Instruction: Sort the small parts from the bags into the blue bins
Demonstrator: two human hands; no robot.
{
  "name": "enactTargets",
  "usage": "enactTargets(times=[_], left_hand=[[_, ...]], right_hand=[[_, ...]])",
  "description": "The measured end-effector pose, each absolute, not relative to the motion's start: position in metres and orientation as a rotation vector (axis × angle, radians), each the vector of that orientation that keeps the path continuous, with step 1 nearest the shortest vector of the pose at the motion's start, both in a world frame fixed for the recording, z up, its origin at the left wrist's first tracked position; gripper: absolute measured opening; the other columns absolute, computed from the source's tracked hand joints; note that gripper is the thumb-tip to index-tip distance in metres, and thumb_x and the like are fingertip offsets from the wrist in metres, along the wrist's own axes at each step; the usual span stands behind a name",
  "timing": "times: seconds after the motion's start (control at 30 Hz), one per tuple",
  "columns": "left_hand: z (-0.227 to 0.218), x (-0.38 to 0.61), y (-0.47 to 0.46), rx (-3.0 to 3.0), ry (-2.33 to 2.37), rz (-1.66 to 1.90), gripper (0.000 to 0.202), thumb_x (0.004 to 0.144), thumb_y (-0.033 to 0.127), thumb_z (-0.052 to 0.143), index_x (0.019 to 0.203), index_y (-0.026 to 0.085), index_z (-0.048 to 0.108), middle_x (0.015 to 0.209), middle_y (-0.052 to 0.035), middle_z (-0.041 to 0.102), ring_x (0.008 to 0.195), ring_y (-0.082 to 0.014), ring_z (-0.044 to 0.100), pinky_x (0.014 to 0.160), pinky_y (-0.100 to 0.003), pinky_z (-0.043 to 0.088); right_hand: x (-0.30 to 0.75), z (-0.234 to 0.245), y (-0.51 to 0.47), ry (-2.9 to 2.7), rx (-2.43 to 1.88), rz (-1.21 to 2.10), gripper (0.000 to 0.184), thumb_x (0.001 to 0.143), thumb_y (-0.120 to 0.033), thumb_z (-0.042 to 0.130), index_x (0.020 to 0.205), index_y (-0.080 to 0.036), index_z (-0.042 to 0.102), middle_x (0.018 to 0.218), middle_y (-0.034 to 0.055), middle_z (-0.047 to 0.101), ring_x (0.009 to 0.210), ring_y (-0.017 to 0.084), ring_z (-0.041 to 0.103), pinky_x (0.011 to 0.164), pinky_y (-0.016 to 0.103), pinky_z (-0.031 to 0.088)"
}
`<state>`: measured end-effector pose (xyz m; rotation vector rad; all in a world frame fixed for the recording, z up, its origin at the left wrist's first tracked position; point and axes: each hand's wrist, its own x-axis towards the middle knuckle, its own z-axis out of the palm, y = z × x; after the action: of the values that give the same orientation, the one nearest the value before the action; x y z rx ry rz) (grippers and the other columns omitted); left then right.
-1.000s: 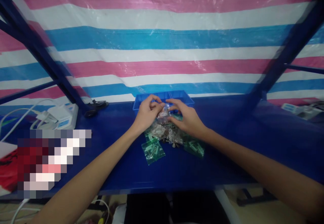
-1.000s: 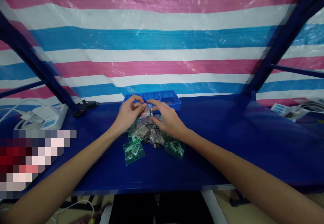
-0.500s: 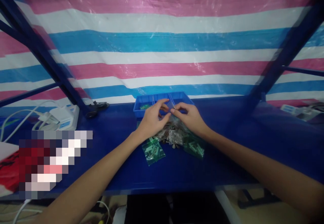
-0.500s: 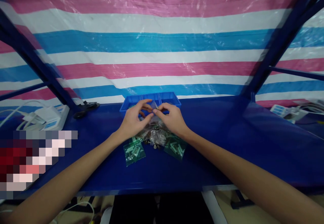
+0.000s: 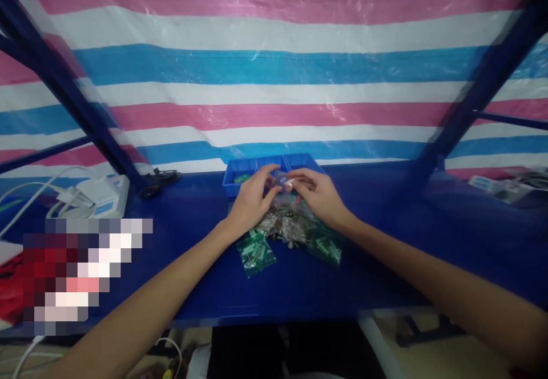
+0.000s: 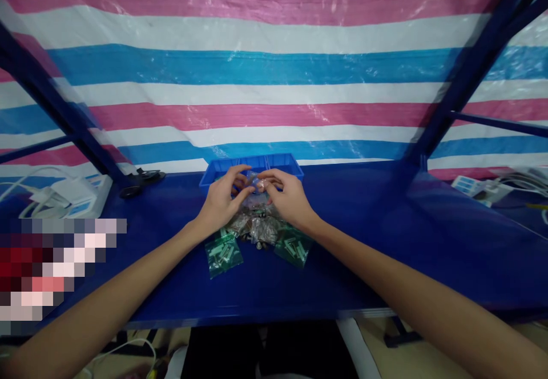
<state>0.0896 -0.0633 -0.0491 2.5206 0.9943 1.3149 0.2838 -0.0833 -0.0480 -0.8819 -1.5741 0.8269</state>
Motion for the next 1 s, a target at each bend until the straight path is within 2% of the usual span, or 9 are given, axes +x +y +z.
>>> enactTargets(times=[0.17,0.27,0.43,0.53,0.63,0.73,0.8,0.9,1.0], left_hand=[[-0.051,0.088,-0.065,2.685,0.981,1.246,0.037,0.093,0.027,0.068,0.127,0.021,0.058,0.112,-0.0074,0.066,0.1,-0.0205,0.065,0.083,-0.035,0.055],[-0.05,0.089,-0.066,2.696,1.016,1.292,0.019,0.099,0.025,0.057,0.116,0.019,0.064,0.104,-0.0067,0.068,0.095,-0.0193,0.066,0.081,-0.035,0.054],[-0.047,0.092,-0.065,2.558,0.946,1.355,0.014,0.099,0.024,0.057,0.105,0.02,0.069,0.095,-0.0034,0.073,0.087,-0.0167,0.068,0.076,-0.032,0.054],[-0.048,0.091,-0.063,2.481,0.944,1.331,0.019,0.098,0.023,0.058,0.115,0.02,0.065,0.096,-0.003,0.074,0.086,-0.0164,0.069,0.073,-0.03,0.054],[-0.049,0.088,-0.062,2.556,0.972,1.231,0.036,0.097,0.016,0.054,0.133,0.019,0.053,0.107,-0.0054,0.072,0.095,-0.0176,0.069,0.078,-0.032,0.055],[-0.05,0.084,-0.061,2.725,1.023,1.129,0.034,0.098,0.015,0.048,0.131,0.019,0.054,0.118,-0.0093,0.067,0.107,-0.0213,0.065,0.088,-0.037,0.055],[-0.049,0.083,-0.061,2.794,1.067,1.075,0.028,0.099,0.015,0.045,0.124,0.019,0.058,0.118,-0.0098,0.064,0.108,-0.0226,0.064,0.09,-0.039,0.054],[-0.047,0.082,-0.062,2.831,1.107,1.01,0.025,0.1,0.016,0.044,0.117,0.018,0.062,0.114,-0.009,0.063,0.105,-0.0229,0.063,0.088,-0.039,0.054],[-0.046,0.082,-0.063,2.851,1.091,0.982,0.022,0.099,0.017,0.046,0.114,0.017,0.063,0.11,-0.0083,0.064,0.104,-0.023,0.062,0.089,-0.04,0.053]], right_hand=[[0.287,-0.047,-0.083,-1.52,-0.887,0.829,0.019,0.087,-0.027,0.063,0.103,-0.019,0.069,0.095,0.0082,0.075,0.086,0.022,0.071,0.056,0.029,0.051],[0.287,-0.047,-0.084,-1.581,-0.951,0.759,0.019,0.087,-0.031,0.064,0.102,-0.019,0.07,0.091,0.0072,0.073,0.083,0.021,0.07,0.061,0.032,0.051],[0.289,-0.048,-0.084,-1.737,-1.088,0.361,0.017,0.087,-0.032,0.064,0.094,-0.021,0.075,0.087,0.0053,0.068,0.082,0.019,0.063,0.078,0.037,0.05],[0.292,-0.044,-0.081,-1.691,-1.123,0.573,0.019,0.087,-0.035,0.063,0.092,-0.019,0.073,0.076,0.0043,0.069,0.069,0.018,0.063,0.064,0.033,0.049],[0.298,-0.039,-0.074,-1.455,-1.152,0.799,0.022,0.082,-0.036,0.069,0.089,-0.015,0.07,0.069,0.0054,0.068,0.061,0.018,0.062,0.05,0.029,0.044],[0.306,-0.037,-0.065,-1.191,-1.138,0.948,0.02,0.079,-0.032,0.072,0.086,-0.015,0.066,0.08,0.0095,0.071,0.07,0.019,0.068,0.05,0.026,0.044],[0.31,-0.035,-0.061,-1.078,-1.11,1.029,0.021,0.085,-0.036,0.068,0.089,-0.016,0.064,0.092,0.0126,0.073,0.079,0.02,0.07,0.052,0.025,0.045],[0.315,-0.033,-0.059,-1.091,-1.153,0.954,0.026,0.094,-0.041,0.055,0.103,-0.018,0.061,0.102,0.0145,0.073,0.082,0.021,0.071,0.053,0.027,0.046],[0.32,-0.03,-0.061,-1.543,-1.371,0.619,0.024,0.093,-0.036,0.055,0.106,-0.019,0.065,0.091,0.0112,0.072,0.078,0.023,0.068,0.058,0.031,0.047]])
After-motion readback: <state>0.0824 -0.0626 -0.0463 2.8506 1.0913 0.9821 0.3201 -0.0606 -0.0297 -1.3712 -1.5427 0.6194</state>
